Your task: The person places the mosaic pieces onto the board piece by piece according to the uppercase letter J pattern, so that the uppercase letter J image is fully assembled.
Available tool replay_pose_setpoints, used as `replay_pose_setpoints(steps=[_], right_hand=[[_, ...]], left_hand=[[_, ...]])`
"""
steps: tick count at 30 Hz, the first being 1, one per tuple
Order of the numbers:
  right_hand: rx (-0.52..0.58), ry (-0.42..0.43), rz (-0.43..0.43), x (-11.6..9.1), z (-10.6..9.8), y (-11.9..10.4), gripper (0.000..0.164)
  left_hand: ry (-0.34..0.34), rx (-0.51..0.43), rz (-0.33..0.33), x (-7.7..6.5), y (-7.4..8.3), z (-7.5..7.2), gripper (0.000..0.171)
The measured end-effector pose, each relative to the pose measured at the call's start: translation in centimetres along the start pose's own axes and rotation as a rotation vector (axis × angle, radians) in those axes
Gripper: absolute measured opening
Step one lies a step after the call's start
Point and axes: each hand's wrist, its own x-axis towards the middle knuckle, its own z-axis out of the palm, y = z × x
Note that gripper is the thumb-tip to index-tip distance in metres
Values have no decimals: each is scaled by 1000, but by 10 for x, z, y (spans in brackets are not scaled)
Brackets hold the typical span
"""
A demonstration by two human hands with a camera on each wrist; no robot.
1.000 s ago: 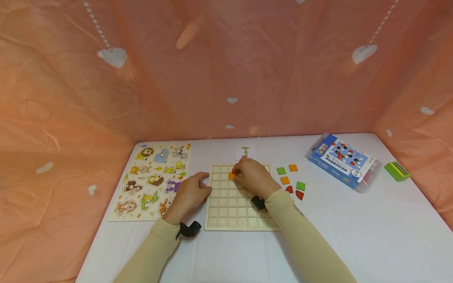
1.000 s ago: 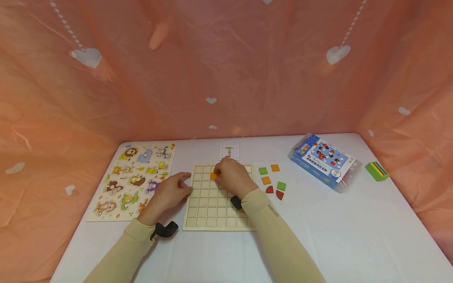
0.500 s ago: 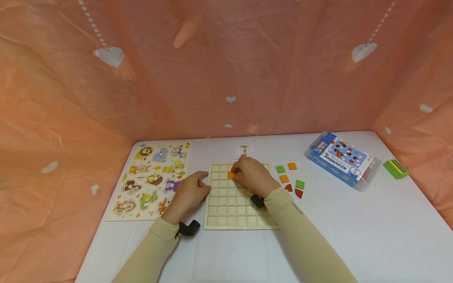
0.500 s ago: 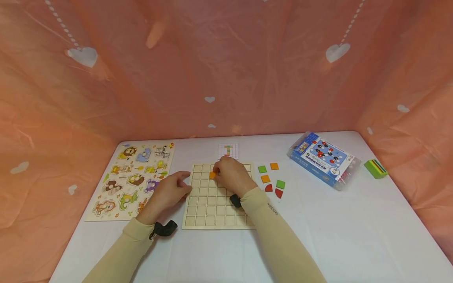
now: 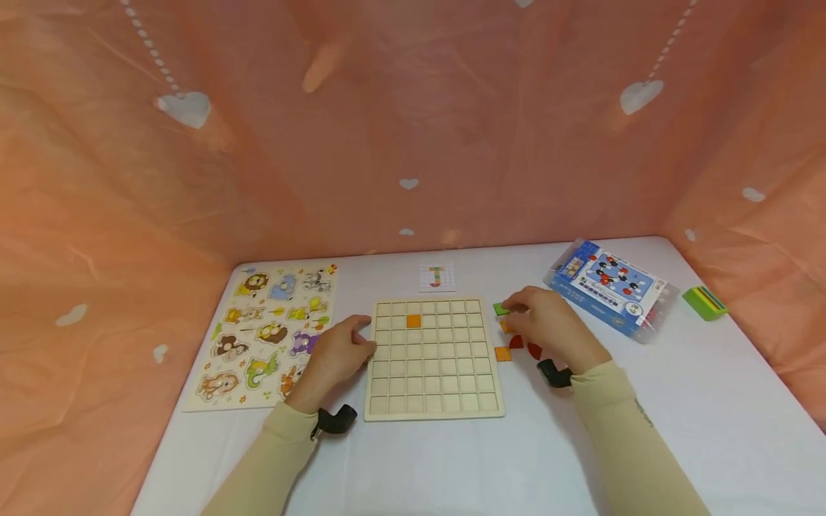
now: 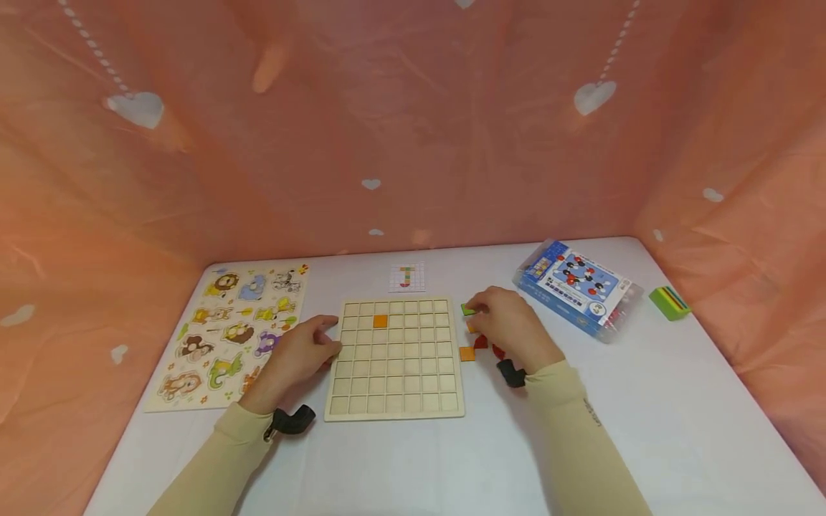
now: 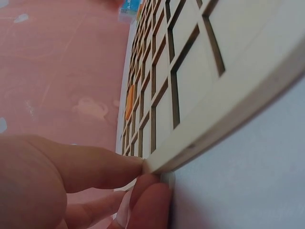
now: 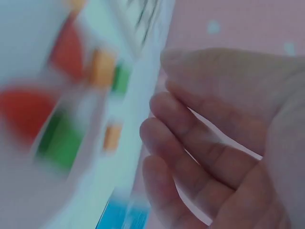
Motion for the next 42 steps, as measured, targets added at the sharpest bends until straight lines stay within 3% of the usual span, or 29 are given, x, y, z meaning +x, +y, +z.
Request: replay_pose_setpoints(steps=[5, 10, 15, 22, 42], right_hand=[[-30, 4, 46, -21, -11, 31, 30], [-28, -14, 66, -28, -14, 44, 31], [-10, -38, 96, -28, -11, 48, 32], [-8, -33, 83, -26, -8, 51, 25], [-24, -47, 88, -27, -9, 52, 26]], left_hand=[[3, 5, 14, 1, -3, -1, 56], [2, 4, 15, 0, -2, -2, 56], [-9, -3, 0, -1, -3, 0, 55], [10, -6, 16, -1, -4, 1, 55], [-2, -21, 0, 0, -2, 1, 57]])
